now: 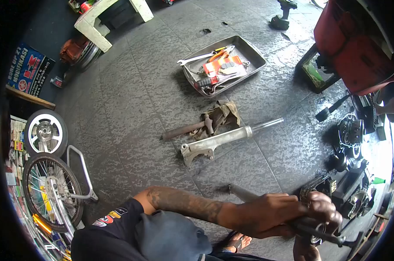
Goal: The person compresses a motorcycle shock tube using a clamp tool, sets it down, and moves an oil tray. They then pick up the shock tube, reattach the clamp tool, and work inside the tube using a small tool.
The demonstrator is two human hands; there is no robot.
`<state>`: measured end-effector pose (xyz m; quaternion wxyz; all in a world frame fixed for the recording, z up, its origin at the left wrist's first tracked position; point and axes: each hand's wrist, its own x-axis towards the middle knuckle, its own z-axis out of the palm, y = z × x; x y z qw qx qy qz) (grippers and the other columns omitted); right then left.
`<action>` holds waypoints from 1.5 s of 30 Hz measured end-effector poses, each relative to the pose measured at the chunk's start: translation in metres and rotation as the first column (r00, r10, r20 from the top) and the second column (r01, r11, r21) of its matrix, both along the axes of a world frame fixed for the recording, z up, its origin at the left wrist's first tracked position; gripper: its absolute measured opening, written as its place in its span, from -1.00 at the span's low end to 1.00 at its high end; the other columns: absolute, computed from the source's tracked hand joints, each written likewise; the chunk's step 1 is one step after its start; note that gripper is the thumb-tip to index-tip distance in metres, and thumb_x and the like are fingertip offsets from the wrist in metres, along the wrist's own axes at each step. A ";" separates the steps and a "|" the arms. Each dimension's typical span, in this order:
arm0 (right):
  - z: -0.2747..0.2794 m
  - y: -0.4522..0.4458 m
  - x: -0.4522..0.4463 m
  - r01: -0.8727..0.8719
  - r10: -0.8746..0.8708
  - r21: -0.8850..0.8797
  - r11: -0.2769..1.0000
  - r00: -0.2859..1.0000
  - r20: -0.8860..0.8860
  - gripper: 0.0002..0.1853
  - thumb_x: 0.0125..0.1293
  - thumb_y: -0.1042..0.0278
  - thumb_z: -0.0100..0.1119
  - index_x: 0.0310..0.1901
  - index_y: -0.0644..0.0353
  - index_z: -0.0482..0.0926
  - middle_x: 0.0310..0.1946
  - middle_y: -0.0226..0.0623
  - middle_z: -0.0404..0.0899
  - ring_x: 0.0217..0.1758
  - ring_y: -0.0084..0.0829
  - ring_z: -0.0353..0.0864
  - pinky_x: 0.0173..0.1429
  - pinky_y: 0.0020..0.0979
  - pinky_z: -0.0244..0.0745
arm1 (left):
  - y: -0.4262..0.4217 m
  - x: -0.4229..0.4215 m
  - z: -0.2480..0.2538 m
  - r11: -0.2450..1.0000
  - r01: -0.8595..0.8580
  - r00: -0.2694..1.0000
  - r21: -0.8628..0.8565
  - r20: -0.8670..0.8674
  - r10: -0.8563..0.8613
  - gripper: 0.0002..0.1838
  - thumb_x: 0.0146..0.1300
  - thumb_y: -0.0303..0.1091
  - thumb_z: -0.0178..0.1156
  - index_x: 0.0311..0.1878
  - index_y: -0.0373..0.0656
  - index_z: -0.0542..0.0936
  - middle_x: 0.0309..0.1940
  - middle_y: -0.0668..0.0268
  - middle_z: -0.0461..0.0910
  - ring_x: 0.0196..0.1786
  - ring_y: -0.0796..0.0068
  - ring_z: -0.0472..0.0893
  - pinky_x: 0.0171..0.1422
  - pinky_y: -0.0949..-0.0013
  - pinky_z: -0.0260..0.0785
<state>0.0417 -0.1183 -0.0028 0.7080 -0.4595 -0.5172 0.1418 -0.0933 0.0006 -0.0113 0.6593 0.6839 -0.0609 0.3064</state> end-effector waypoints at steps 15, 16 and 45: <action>-0.001 0.010 0.054 -0.333 0.333 0.007 0.943 0.943 -0.019 -0.56 0.22 0.09 0.24 -0.03 0.16 0.33 -0.50 -0.16 0.58 -0.58 -0.10 0.64 -0.57 -0.22 0.61 | 0.386 -0.015 -0.187 0.473 -0.348 0.269 0.809 -0.398 0.877 -0.36 0.18 -0.08 0.20 0.22 -0.28 0.28 0.09 -0.10 0.40 0.21 -0.01 0.39 0.25 0.10 0.27; 0.003 0.013 0.056 -0.414 0.413 -0.014 0.910 0.909 -0.046 -0.65 0.29 0.17 0.14 -0.02 0.17 0.32 -0.48 -0.09 0.58 -0.53 -0.02 0.65 -0.52 -0.12 0.61 | 0.400 -0.011 -0.198 0.545 -0.294 0.174 0.785 -0.517 0.838 -0.26 0.13 0.00 0.25 0.25 -0.26 0.25 0.15 -0.10 0.36 0.26 -0.01 0.34 0.30 0.12 0.24; 0.035 -0.008 0.022 -0.275 0.263 -0.249 0.929 0.961 -0.079 -0.79 0.37 0.19 0.01 -0.14 0.12 0.31 -0.43 -0.03 0.59 -0.41 0.08 0.66 -0.34 0.05 0.60 | 0.494 0.092 -0.239 0.614 -0.249 0.094 0.749 -0.612 0.785 -0.53 0.06 -0.01 0.32 -0.06 -0.12 0.56 0.00 0.12 0.55 0.19 0.11 0.43 0.24 0.02 0.22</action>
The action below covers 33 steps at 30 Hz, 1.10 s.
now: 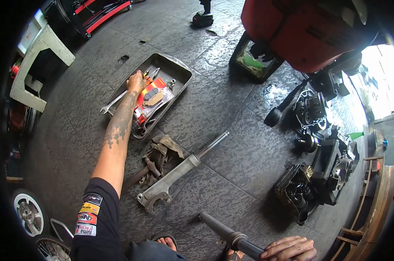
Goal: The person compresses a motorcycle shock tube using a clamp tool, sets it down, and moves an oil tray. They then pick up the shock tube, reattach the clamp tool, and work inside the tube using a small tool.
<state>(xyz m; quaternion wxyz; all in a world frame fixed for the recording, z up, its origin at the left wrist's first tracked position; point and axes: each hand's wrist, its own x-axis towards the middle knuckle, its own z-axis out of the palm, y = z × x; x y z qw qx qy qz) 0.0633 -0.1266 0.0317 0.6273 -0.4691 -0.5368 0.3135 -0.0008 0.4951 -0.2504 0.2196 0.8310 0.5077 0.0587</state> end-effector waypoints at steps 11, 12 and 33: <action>0.009 0.007 -0.030 0.269 -0.311 -0.160 0.950 0.869 -0.385 -0.70 0.29 0.28 0.12 -0.04 0.18 0.31 -0.07 0.19 0.44 0.12 0.19 0.43 0.17 0.27 0.31 | -0.024 -0.008 -0.007 0.763 -0.133 0.911 0.632 0.382 -0.158 -0.76 0.21 -0.16 0.20 -0.31 -0.15 0.55 -0.40 0.15 0.60 -0.28 0.22 0.57 -0.22 0.14 0.38; 0.011 0.015 -0.027 0.259 -0.307 -0.173 0.950 0.877 -0.370 -0.62 0.28 0.30 0.13 0.07 0.17 0.28 -0.06 0.14 0.44 0.10 0.19 0.44 0.18 0.25 0.31 | -0.068 -0.008 0.039 0.988 -0.146 0.742 0.049 0.666 0.076 -0.70 0.35 -0.12 0.06 -0.27 -0.19 0.52 -0.42 0.17 0.60 -0.30 0.36 0.58 -0.24 0.25 0.39; 0.055 0.005 -0.053 0.450 -0.342 0.010 0.893 0.664 0.666 -0.46 -0.07 0.30 0.44 0.01 0.15 0.51 -0.15 -0.16 0.43 -0.08 -0.18 0.50 -0.05 -0.29 0.46 | -0.467 -0.104 0.243 0.690 0.655 0.120 0.307 0.860 -0.496 -0.63 -0.12 -0.36 0.46 -0.16 -0.09 0.66 -0.15 0.24 0.41 -0.10 0.32 0.41 0.00 0.28 0.29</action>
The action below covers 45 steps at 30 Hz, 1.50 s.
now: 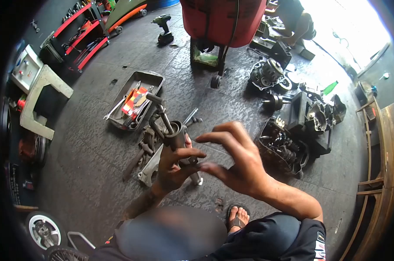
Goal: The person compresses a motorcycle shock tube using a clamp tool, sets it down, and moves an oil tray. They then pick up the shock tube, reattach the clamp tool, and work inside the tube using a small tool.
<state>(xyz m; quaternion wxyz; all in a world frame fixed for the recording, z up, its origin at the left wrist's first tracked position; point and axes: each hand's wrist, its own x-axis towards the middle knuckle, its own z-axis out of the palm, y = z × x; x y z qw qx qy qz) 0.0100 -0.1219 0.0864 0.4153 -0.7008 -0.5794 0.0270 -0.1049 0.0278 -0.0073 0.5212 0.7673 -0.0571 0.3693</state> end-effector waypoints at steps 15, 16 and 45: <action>0.038 -0.039 0.019 0.200 -0.199 -0.183 0.963 0.980 0.025 -0.67 0.30 0.49 -0.02 0.10 0.24 0.43 -0.68 -0.40 0.37 -0.63 -0.53 0.41 -0.47 -0.42 0.30 | -0.046 0.006 -0.022 0.977 -0.066 0.935 -0.204 0.329 0.131 -0.74 0.35 -0.48 -0.09 0.05 -0.10 0.15 0.08 -0.15 0.33 -0.02 0.27 0.48 0.06 0.18 0.36; 0.046 -0.033 0.013 0.194 -0.192 -0.129 0.972 0.981 0.024 -0.69 0.29 0.47 0.01 0.07 0.21 0.42 -0.65 -0.33 0.38 -0.64 -0.43 0.43 -0.48 -0.38 0.29 | -0.049 0.005 -0.024 0.950 0.016 0.933 -0.313 0.345 0.098 -0.73 0.34 -0.51 -0.08 0.04 -0.11 0.15 0.11 -0.16 0.31 -0.01 0.24 0.49 0.04 0.21 0.39; 0.071 -0.027 -0.006 -0.058 0.202 -0.338 0.939 0.890 0.409 -0.67 0.15 0.45 0.26 -0.03 0.26 0.49 -0.49 -0.25 0.60 -0.59 -0.41 0.61 -0.59 -0.45 0.46 | -0.060 -0.011 -0.004 0.959 0.040 0.995 -0.281 0.094 -0.014 -0.42 0.32 -0.45 0.02 0.36 -0.35 0.10 0.04 0.15 0.28 0.05 0.40 0.45 0.06 0.37 0.38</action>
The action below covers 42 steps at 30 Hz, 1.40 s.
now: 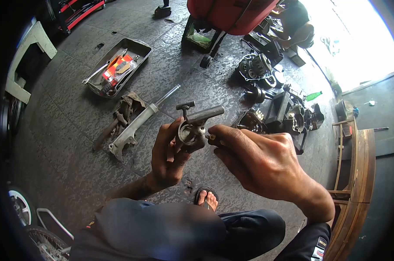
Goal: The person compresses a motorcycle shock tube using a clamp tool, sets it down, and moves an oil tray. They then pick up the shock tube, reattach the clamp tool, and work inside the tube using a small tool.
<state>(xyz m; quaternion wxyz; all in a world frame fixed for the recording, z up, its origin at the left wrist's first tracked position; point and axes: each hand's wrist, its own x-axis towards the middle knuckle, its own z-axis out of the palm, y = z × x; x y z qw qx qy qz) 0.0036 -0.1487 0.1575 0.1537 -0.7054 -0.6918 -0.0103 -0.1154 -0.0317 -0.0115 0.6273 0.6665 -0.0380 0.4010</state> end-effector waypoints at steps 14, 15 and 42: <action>0.037 0.022 0.012 -0.110 0.088 -0.308 0.945 0.993 -0.084 -0.80 0.18 0.45 0.19 -0.14 0.24 0.54 -0.59 -0.25 0.57 -0.63 -0.39 0.58 -0.57 -0.41 0.45 | -0.004 0.003 -0.003 1.000 -0.010 0.999 -0.003 0.032 0.010 -0.46 0.32 -0.45 -0.08 0.31 -0.48 0.11 0.00 0.05 0.29 0.05 0.26 0.40 0.10 0.29 0.29; 0.044 0.026 0.018 -0.135 0.091 -0.362 0.922 0.987 -0.135 -0.77 0.15 0.49 0.21 -0.12 0.25 0.57 -0.55 -0.20 0.61 -0.57 -0.31 0.65 -0.48 -0.38 0.52 | -0.003 0.003 0.000 0.995 -0.072 0.996 0.069 0.065 0.067 -0.46 0.33 -0.35 -0.04 0.30 -0.45 0.17 -0.03 0.03 0.35 -0.05 0.26 0.43 -0.01 0.31 0.34; 0.022 0.009 0.013 -0.043 -0.010 -0.353 0.935 0.989 -0.146 -0.82 0.30 0.27 0.12 -0.36 0.18 0.45 -0.77 -0.35 0.43 -0.79 -0.40 0.44 -0.69 -0.35 0.25 | 0.015 0.009 -0.002 0.970 0.239 0.970 -0.043 0.061 -0.236 -0.42 0.32 0.01 -0.02 0.12 -0.37 0.33 -0.17 0.06 0.59 -0.18 0.30 0.66 -0.14 0.36 0.50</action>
